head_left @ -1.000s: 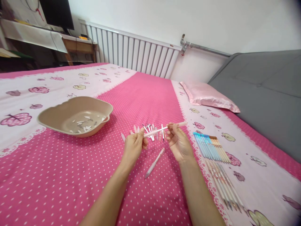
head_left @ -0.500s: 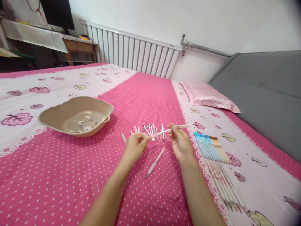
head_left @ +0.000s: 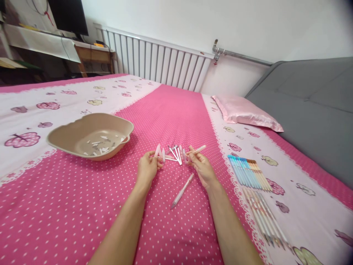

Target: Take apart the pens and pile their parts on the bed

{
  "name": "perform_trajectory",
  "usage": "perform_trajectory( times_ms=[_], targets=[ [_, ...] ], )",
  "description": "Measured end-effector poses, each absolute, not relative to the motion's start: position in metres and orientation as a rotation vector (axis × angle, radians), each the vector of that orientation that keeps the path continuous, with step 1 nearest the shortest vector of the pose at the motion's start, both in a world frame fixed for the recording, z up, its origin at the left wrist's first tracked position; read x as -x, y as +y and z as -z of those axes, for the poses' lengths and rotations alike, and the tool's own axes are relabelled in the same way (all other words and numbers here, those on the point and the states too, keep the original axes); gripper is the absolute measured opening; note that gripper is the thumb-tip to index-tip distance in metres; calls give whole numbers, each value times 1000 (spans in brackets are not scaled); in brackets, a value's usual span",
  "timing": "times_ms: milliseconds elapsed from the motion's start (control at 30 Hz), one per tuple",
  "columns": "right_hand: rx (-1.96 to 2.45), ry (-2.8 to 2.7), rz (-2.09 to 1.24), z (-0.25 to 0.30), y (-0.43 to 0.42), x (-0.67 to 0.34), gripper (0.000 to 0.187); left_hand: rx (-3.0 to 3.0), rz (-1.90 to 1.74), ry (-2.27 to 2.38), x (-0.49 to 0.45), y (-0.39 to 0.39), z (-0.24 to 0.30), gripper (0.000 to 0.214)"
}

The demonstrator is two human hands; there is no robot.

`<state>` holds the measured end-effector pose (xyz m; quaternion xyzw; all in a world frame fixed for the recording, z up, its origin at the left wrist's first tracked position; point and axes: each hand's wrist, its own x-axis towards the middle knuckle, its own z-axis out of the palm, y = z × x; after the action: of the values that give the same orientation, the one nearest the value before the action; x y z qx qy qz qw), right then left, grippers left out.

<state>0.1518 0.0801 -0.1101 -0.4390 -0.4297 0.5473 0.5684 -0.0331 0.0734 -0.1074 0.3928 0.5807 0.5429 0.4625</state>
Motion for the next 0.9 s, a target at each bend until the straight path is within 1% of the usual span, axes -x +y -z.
perform_trajectory(
  times_ms=[133,233,333,400,467,567,667,800,900],
  targets=[
    [1170,-1036,-1263,100,77,-165,33,-1250,-1193,1474,33,73,109,38],
    [1409,-1089,-986,102,79,-177,35,-1471,-1109,1668,34,69,103,40],
    [1647,-1200,-700,111,83,-186,29,-1601,-1016,1870,32,62,91,32],
    [1732,-1242,-617,117,85,-189,21,-1704,-908,1872,26,55,82,26],
    [1806,-1283,-552,121,86,-190,14,-1811,-716,1782,18,48,76,25],
    [1874,-1329,-512,123,86,-190,14,-1870,-319,1702,3,36,73,27],
    [1900,-1331,-489,123,87,-190,21,-1901,-102,1699,-7,28,72,30],
    [1851,-1293,-505,121,87,-190,26,-1957,-84,1665,-9,26,72,24],
    [1756,-1274,-571,113,83,-186,30,-1923,-173,1631,-3,30,75,17]
  ],
)
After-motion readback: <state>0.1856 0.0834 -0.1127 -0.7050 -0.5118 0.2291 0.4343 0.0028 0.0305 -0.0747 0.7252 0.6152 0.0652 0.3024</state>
